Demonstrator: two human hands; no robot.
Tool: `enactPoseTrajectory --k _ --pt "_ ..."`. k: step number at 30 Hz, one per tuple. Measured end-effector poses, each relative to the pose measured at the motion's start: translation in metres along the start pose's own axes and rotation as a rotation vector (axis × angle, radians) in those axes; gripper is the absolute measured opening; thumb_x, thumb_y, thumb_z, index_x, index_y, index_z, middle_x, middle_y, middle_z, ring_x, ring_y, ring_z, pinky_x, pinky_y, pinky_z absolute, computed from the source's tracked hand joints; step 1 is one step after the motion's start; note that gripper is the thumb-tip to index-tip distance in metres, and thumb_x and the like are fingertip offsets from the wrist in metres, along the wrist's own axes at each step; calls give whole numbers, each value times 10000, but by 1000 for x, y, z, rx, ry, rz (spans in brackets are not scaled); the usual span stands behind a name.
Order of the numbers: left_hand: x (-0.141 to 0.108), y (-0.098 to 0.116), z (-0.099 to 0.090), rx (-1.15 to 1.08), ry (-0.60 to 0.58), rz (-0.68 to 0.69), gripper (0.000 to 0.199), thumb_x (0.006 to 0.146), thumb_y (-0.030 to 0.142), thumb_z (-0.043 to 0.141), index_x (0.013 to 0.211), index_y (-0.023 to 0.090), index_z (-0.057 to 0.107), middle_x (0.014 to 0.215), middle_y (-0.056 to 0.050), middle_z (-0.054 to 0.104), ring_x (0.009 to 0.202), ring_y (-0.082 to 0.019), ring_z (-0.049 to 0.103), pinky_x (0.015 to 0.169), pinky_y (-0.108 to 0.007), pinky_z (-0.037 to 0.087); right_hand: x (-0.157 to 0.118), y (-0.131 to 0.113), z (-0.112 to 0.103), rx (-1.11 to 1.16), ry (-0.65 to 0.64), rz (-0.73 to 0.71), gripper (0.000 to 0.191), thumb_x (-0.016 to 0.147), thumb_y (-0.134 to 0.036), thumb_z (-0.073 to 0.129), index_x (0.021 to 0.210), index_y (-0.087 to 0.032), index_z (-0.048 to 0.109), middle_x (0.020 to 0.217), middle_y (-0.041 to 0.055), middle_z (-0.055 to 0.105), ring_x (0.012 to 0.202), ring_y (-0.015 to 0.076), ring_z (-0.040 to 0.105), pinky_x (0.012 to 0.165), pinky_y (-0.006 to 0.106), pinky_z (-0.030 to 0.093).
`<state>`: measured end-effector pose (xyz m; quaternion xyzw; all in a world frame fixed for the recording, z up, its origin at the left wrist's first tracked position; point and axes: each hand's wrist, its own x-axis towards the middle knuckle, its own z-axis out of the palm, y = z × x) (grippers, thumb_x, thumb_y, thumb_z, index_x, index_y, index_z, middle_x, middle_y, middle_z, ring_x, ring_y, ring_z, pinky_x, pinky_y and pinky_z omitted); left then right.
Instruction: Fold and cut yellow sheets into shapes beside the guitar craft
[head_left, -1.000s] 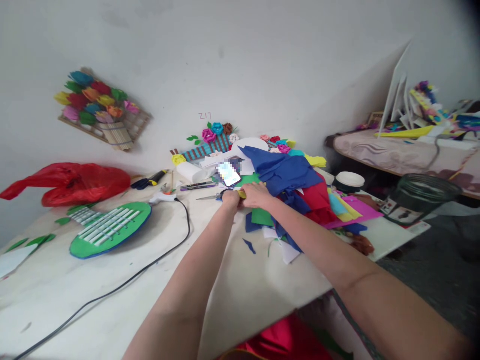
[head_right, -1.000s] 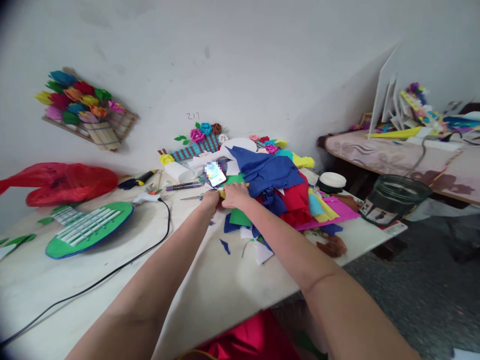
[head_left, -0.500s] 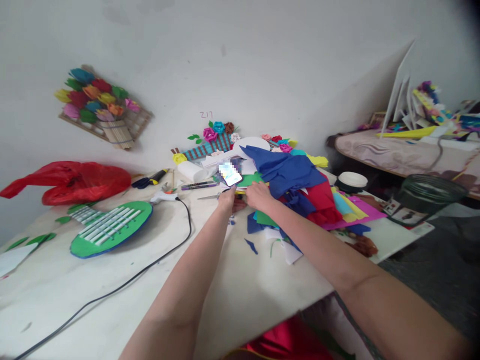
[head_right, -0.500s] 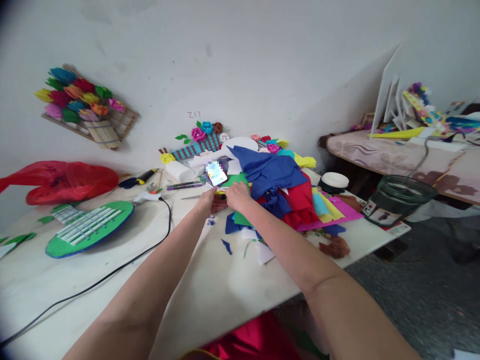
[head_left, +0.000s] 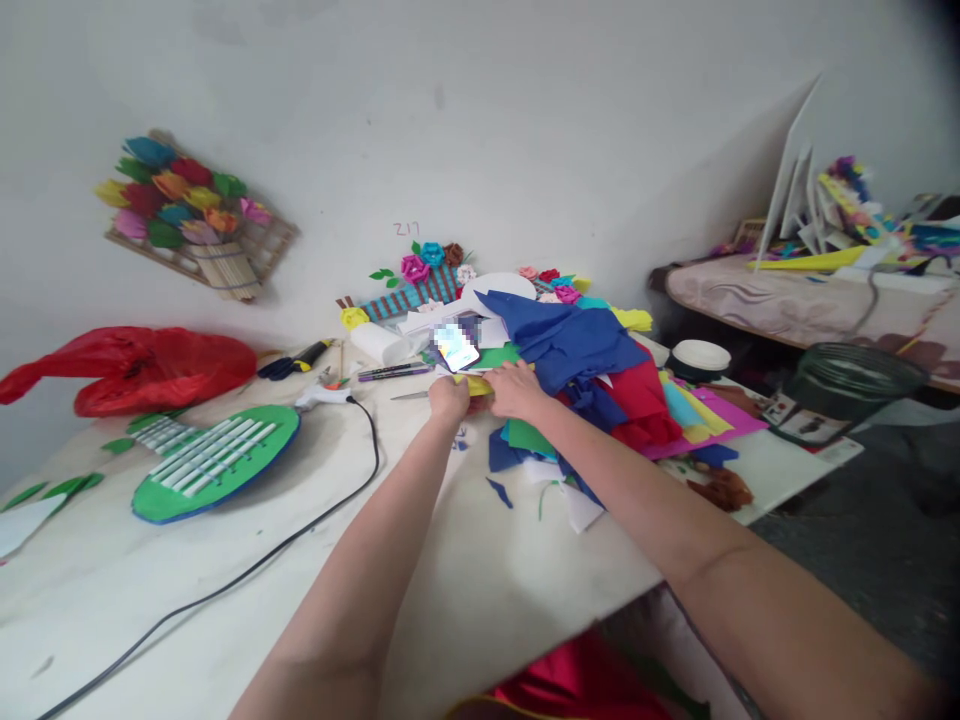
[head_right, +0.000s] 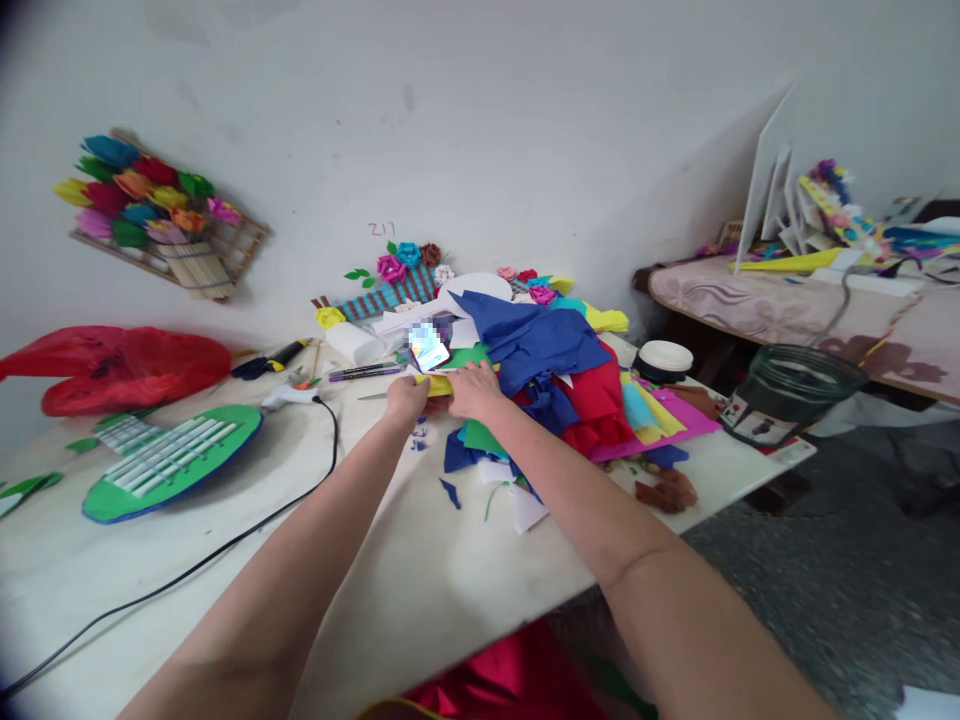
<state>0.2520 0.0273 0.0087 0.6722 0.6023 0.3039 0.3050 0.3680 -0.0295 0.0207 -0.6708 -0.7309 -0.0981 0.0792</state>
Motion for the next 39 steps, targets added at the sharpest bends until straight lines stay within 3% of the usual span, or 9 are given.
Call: enactPoseTrajectory --k 4,7,15,27,32,34,37,39 --pt "-11 1 -13 -335 -167 -111 266 840 236 413 1011 92 557 696 -139 662 638 -229 658 554 -290 501 1 0 1 -3 4 9 372 681 -276 530 1027 -150 582 1032 112 630 991 265 475 821 388 287" --pt "-21 3 -24 -460 -187 -122 233 837 216 429 1006 98 537 612 -110 639 592 -230 652 532 -300 504 2 1 3 -21 29 39 384 685 -275 538 1041 -133 565 1047 123 618 999 272 467 829 391 288" --pt "-26 -5 -51 -578 -34 -42 80 761 168 548 732 95 565 791 -110 633 697 -209 646 597 -321 549 5 2 8 -52 28 83 344 759 -285 490 1052 -118 559 1097 146 591 1011 269 447 827 392 294" --pt "-36 -22 -88 -766 -64 27 134 723 150 574 819 61 603 804 -127 650 827 -223 638 686 -351 562 4 2 6 -68 36 70 326 764 -232 466 1043 -114 587 1080 142 607 1003 270 466 834 391 335" --pt "-35 -28 -90 -754 -81 -16 149 700 126 575 834 67 601 786 -129 645 808 -228 639 660 -360 566 4 4 -15 -22 -138 60 353 680 -275 560 1012 -179 635 1006 117 647 961 270 541 757 336 394" --pt "-34 -30 -88 -757 -61 -68 172 683 112 577 850 73 594 793 -130 642 800 -227 639 643 -357 568 6 4 -24 26 -169 72 321 733 -312 508 1003 -213 649 965 97 664 915 253 579 726 317 407" --pt "-35 -30 -83 -772 -57 -128 214 659 104 576 872 82 587 795 -124 641 781 -224 640 629 -353 568 10 -4 -30 51 -9 62 337 767 -305 466 1045 -214 633 1048 84 644 974 244 569 782 318 404" --pt "-37 -29 -80 -794 -97 -129 229 647 101 564 874 80 588 778 -118 644 766 -220 643 631 -350 566 15 -12 -27 81 108 -71 355 774 -243 451 1091 -208 607 1154 67 600 1058 216 527 859 303 377"
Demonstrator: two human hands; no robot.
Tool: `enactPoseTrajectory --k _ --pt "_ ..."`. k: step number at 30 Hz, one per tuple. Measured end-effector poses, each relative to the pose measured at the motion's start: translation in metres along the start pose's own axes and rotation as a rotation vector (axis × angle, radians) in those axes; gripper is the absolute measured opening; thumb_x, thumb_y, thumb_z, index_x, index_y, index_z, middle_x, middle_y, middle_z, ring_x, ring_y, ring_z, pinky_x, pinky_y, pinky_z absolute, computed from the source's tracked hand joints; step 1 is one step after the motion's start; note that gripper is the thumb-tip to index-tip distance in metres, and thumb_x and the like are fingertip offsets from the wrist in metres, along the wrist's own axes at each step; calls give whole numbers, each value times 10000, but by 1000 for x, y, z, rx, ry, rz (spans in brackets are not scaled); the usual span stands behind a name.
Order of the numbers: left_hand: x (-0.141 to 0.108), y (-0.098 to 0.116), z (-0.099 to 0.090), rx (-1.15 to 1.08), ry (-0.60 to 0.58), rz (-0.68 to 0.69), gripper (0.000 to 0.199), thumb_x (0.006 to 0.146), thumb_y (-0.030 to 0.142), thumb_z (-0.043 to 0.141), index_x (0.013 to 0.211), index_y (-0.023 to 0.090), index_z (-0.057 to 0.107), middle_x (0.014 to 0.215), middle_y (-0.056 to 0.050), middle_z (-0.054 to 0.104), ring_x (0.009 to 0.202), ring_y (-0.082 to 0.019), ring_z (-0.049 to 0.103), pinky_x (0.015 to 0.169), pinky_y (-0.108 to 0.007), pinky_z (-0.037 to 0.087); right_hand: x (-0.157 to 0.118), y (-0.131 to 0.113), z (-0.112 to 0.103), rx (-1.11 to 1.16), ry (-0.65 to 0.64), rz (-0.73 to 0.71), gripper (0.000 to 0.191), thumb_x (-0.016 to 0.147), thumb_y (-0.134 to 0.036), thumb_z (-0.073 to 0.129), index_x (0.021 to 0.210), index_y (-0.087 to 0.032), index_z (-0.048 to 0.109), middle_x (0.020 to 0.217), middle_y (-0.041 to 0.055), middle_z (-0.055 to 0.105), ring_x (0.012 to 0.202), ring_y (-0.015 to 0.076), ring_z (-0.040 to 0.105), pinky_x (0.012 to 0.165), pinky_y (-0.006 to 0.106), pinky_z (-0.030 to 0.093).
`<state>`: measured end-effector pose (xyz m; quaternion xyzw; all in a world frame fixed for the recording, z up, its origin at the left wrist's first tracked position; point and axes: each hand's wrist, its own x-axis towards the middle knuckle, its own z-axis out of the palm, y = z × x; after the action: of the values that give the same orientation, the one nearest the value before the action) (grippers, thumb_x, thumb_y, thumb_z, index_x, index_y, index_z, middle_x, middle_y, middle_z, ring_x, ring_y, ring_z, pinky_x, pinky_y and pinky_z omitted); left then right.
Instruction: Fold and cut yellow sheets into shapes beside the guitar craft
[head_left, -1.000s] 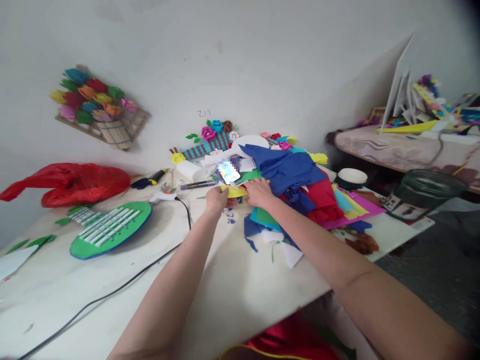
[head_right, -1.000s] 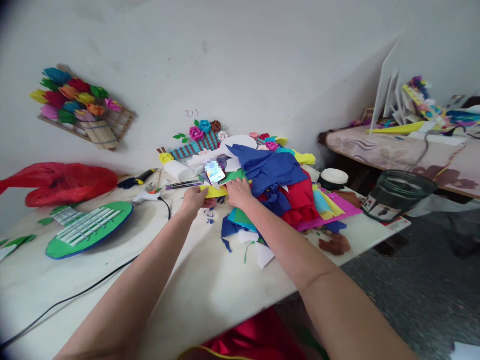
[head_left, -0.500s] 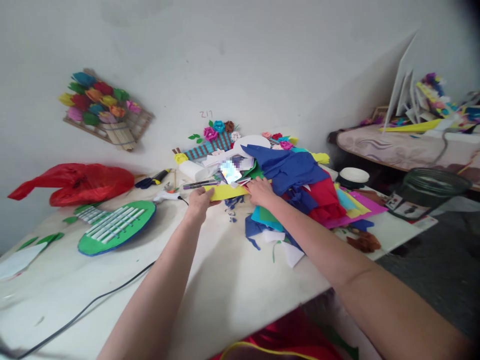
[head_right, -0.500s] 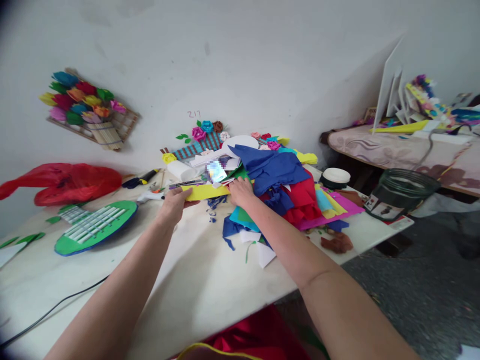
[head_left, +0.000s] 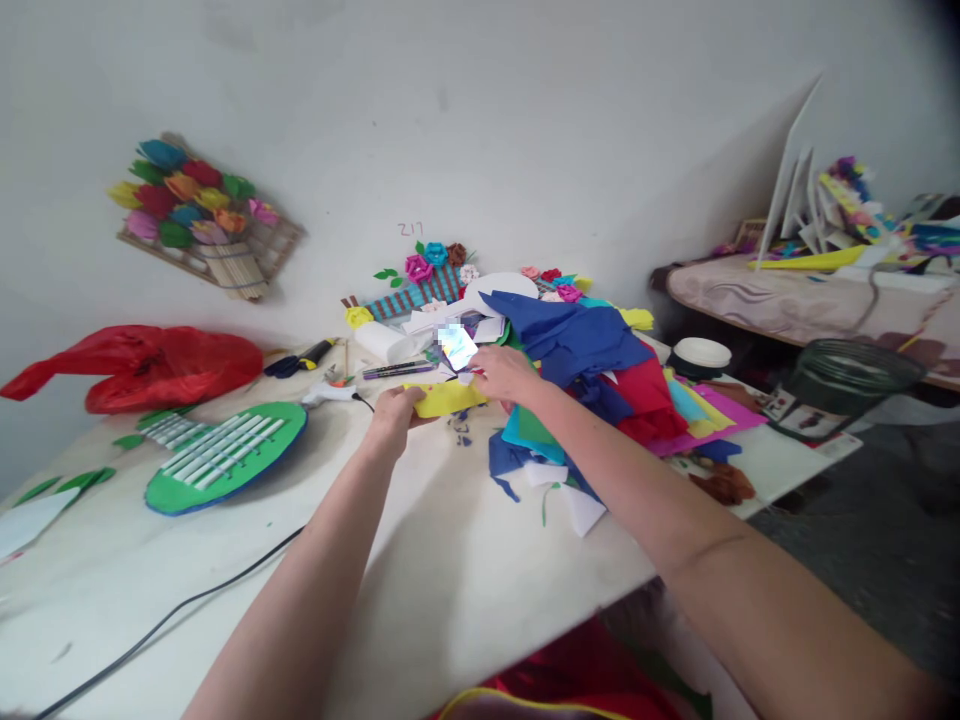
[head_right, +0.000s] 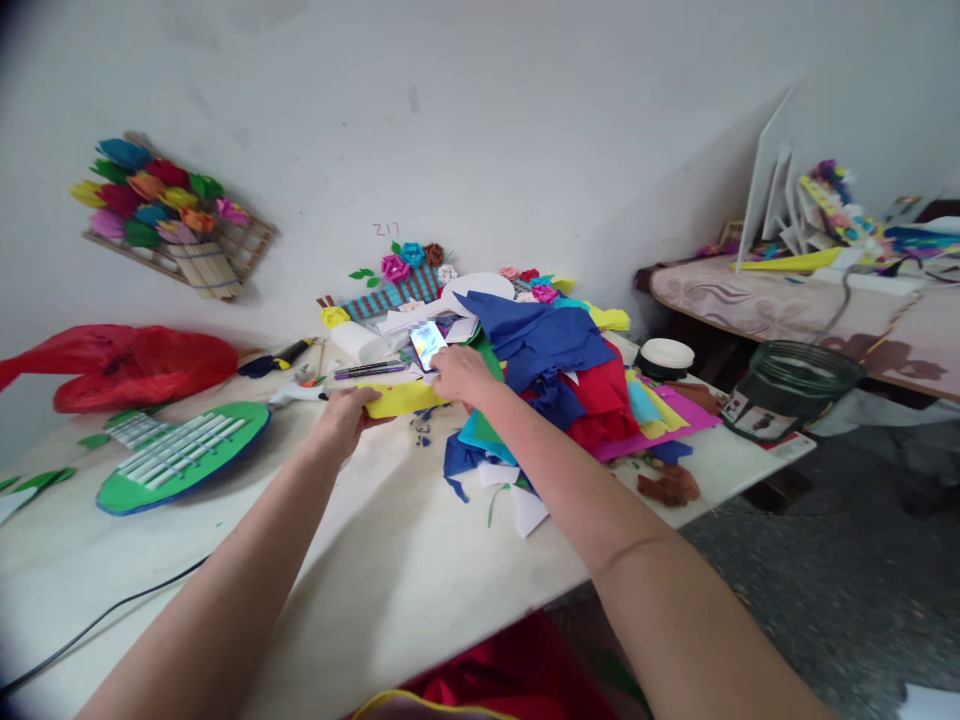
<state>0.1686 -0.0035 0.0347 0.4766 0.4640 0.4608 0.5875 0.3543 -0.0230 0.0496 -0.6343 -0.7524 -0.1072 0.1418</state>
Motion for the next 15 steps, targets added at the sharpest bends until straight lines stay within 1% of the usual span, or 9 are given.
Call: enactPoseTrajectory --k 1,2,3,4,6,8,12,15 --pt "-2 -1 2 -12 -29 -6 236 642 97 555 875 77 589 767 -115 647 759 -217 644 634 -346 565 3 -4 3 32 -1 -93 381 780 -206 436 1131 -206 584 1210 55 569 1088 191 509 895 290 358" --pt "-4 -1 4 -22 -59 -13 246 636 91 544 878 72 588 757 -113 649 751 -215 646 637 -341 564 5 -7 7 58 -35 -166 401 789 -177 414 1158 -208 568 1255 41 539 1114 171 492 923 282 339" --pt "-7 -2 6 -29 -89 -27 260 631 84 533 884 67 587 749 -113 651 742 -214 648 639 -336 562 8 -9 11 78 -74 -210 401 800 -167 398 1160 -215 568 1264 30 534 1131 160 481 942 280 323" --pt "-9 -3 7 -32 -120 -48 275 626 80 526 894 61 584 742 -115 652 729 -215 651 637 -332 561 10 -10 13 81 -119 -233 391 808 -169 390 1143 -224 581 1233 24 559 1119 158 491 941 281 323" --pt "-13 -3 9 -15 -164 -98 303 622 79 522 919 50 575 732 -124 653 692 -222 655 621 -329 559 12 -8 17 36 -184 -208 354 820 -190 383 1071 -236 628 1139 30 618 1066 174 529 912 295 344" --pt "-14 -4 10 25 -168 -149 321 625 81 526 942 44 563 731 -135 653 652 -232 656 594 -332 557 11 -4 19 -41 -199 -152 327 824 -213 392 1015 -236 656 1066 50 647 1009 193 557 869 306 368" --pt "-9 -6 7 107 -75 -206 323 641 98 559 961 65 544 765 -137 657 618 -240 652 547 -337 552 5 7 26 -109 -192 -122 311 835 -245 397 1015 -234 651 1054 65 645 994 200 560 839 304 384" --pt "-4 -8 8 144 -39 -193 322 631 125 626 940 94 538 831 -138 654 665 -241 651 548 -328 549 1 11 34 -88 -185 -118 327 856 -284 379 1075 -251 620 1116 50 622 1041 201 536 867 313 374"
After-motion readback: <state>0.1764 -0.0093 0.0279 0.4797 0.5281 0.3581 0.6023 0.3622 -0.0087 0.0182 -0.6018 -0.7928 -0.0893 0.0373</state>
